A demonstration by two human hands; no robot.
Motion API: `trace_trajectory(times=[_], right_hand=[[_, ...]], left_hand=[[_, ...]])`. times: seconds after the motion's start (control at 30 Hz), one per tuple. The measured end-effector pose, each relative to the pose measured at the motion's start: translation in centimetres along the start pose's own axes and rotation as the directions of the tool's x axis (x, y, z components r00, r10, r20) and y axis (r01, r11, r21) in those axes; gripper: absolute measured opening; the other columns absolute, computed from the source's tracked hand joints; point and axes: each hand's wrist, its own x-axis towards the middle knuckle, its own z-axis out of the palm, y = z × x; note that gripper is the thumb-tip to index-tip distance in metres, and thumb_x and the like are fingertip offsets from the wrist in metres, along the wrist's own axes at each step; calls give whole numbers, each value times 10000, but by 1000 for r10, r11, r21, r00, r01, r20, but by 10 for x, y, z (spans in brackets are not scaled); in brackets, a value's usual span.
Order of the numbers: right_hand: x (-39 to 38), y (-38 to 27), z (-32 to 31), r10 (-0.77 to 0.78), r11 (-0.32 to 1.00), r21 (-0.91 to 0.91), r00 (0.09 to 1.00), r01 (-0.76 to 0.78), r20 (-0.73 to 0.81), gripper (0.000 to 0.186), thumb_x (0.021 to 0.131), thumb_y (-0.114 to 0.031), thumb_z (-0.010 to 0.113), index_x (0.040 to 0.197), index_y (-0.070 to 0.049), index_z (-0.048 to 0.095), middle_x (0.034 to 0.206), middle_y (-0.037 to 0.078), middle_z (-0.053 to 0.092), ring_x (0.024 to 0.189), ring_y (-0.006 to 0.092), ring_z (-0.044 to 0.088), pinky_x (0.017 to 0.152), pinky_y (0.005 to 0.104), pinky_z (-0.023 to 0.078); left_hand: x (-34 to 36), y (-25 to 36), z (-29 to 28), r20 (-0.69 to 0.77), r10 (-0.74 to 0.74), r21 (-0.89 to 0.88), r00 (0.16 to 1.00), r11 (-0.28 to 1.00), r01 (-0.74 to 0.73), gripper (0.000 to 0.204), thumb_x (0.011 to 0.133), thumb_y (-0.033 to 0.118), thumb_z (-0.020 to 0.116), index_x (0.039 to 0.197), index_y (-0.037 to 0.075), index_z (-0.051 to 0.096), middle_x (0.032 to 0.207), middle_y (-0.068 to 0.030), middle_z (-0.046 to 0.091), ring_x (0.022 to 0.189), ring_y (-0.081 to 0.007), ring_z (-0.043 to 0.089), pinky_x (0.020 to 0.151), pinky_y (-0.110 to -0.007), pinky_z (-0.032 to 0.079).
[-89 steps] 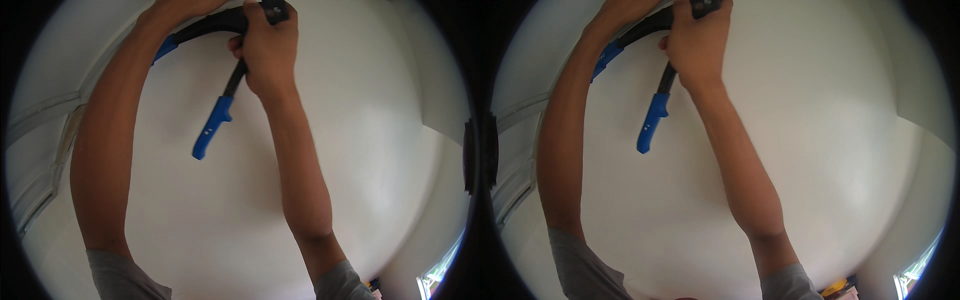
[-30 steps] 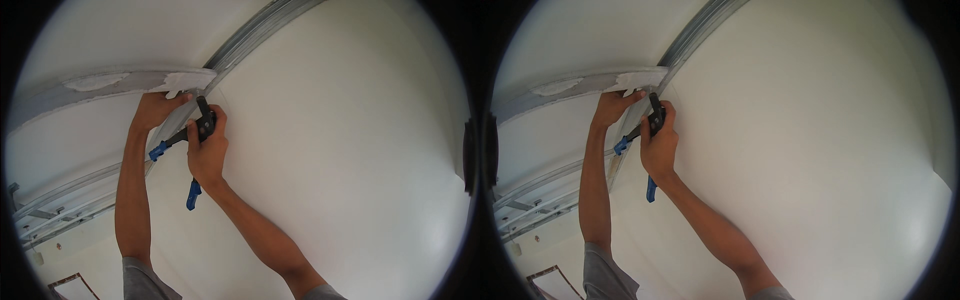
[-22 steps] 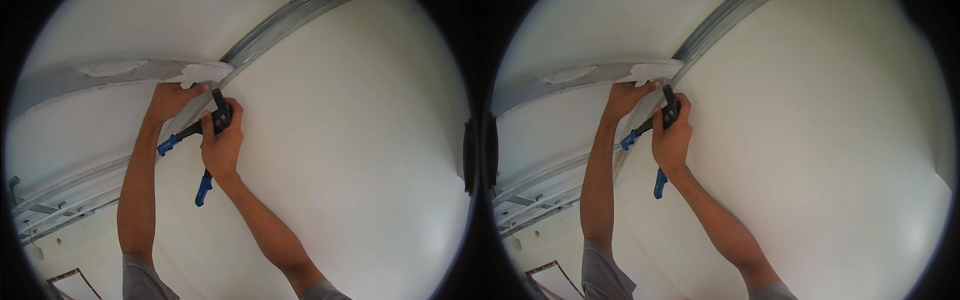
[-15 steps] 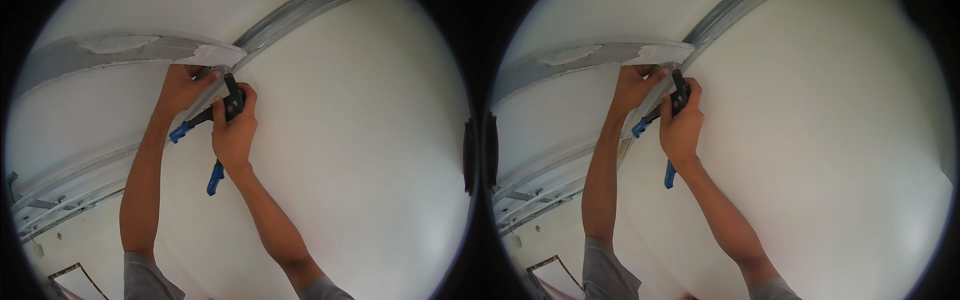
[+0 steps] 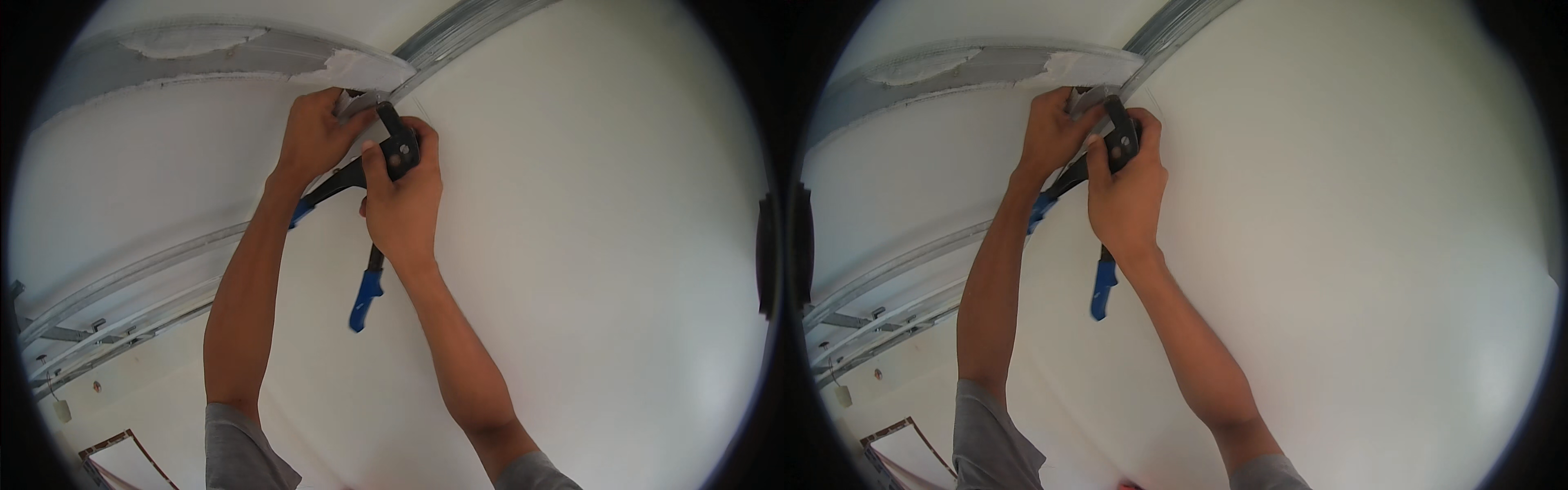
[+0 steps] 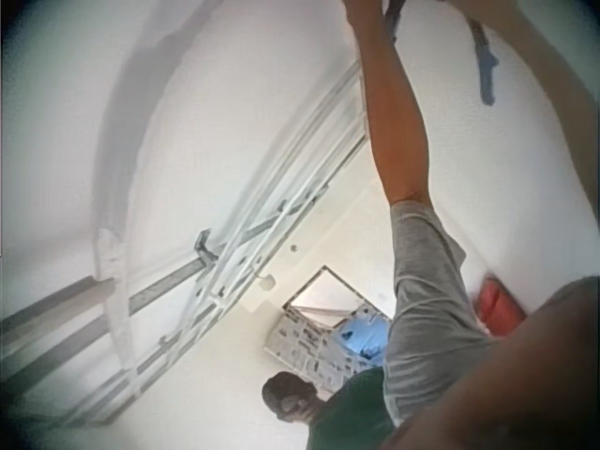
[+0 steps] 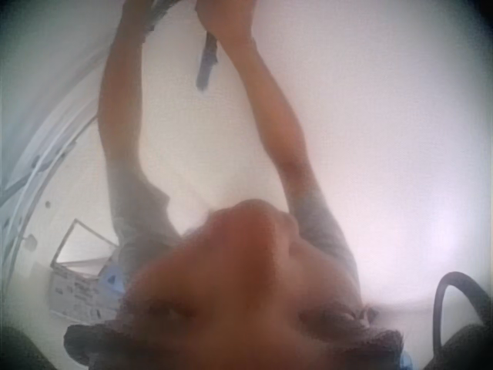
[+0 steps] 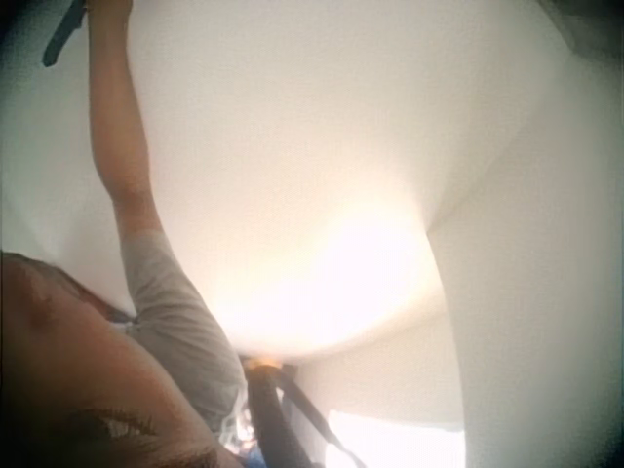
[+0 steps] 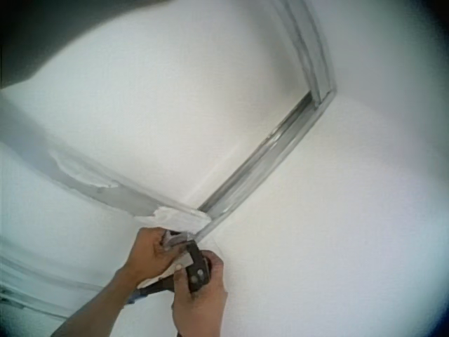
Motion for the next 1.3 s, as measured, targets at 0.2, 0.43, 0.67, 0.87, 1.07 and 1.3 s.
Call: trace_trajectory(times=[0.2, 0.43, 0.67, 0.87, 1.07, 1.3], right_hand=[[-2, -14, -4, 225, 958, 172, 973, -231, 57, 400, 1002, -120, 641, 1331, 7, 452, 683, 26, 571, 507, 113, 561, 510, 294, 468], [-2, -11, 6, -25, 998, -59, 998, 22, -52, 403, 997, -111, 640, 1328, 10, 445, 673, 32, 561, 508, 107, 563, 472, 292, 454], [0, -3, 7, -139, 966, -225, 989, 123, -56, 405, 1005, -176, 650, 1314, -8, 450, 687, 16, 556, 449, 94, 522, 410, 262, 394], [-1, -2, 12, 118, 945, 302, 992, -126, 44, 450, 1019, -211, 633, 1349, -35, 383, 762, 43, 552, 456, 112, 535, 370, 253, 379], [2, -2, 23, 163, 886, 435, 986, -160, 32, 487, 1026, -258, 628, 1356, -33, 349, 782, 54, 553, 431, 122, 522, 362, 254, 367], [9, -13, 12, 142, 923, 366, 989, -122, -28, 421, 1033, -217, 612, 1305, -1, 373, 698, 48, 555, 402, 116, 504, 362, 254, 392]], left_hand=[[6, -3, -2, 48, 60, 39, 997, 997, -62, 329, 825, 241, 801, 991, -29, 716, 682, -154, 648, 565, -244, 564, 584, -391, 452], [16, -7, -4, 116, 133, -1, 984, 991, -134, 324, 855, 234, 770, 1005, -43, 696, 739, -171, 657, 647, -295, 612, 646, -415, 468], [17, -6, -8, 249, 7, 110, 968, 993, -35, 396, 872, 140, 748, 1228, -10, 657, 1087, -156, 717, 985, -294, 654, 939, -383, 497], [23, 2, -15, 159, 145, -21, 977, 989, -144, 394, 860, 230, 764, 1126, -43, 664, 885, -165, 688, 759, -259, 625, 739, -392, 502], [40, 9, -34, 581, -186, 208, 793, 975, 76, 505, 920, 264, 737, 1307, -34, 606, 1169, -193, 707, 1031, -288, 667, 935, -397, 506], [45, 16, -25, 519, 65, 97, 852, 986, -135, 552, 915, 274, 757, 1336, -37, 583, 1180, -214, 698, 1037, -283, 679, 914, -387, 523]])
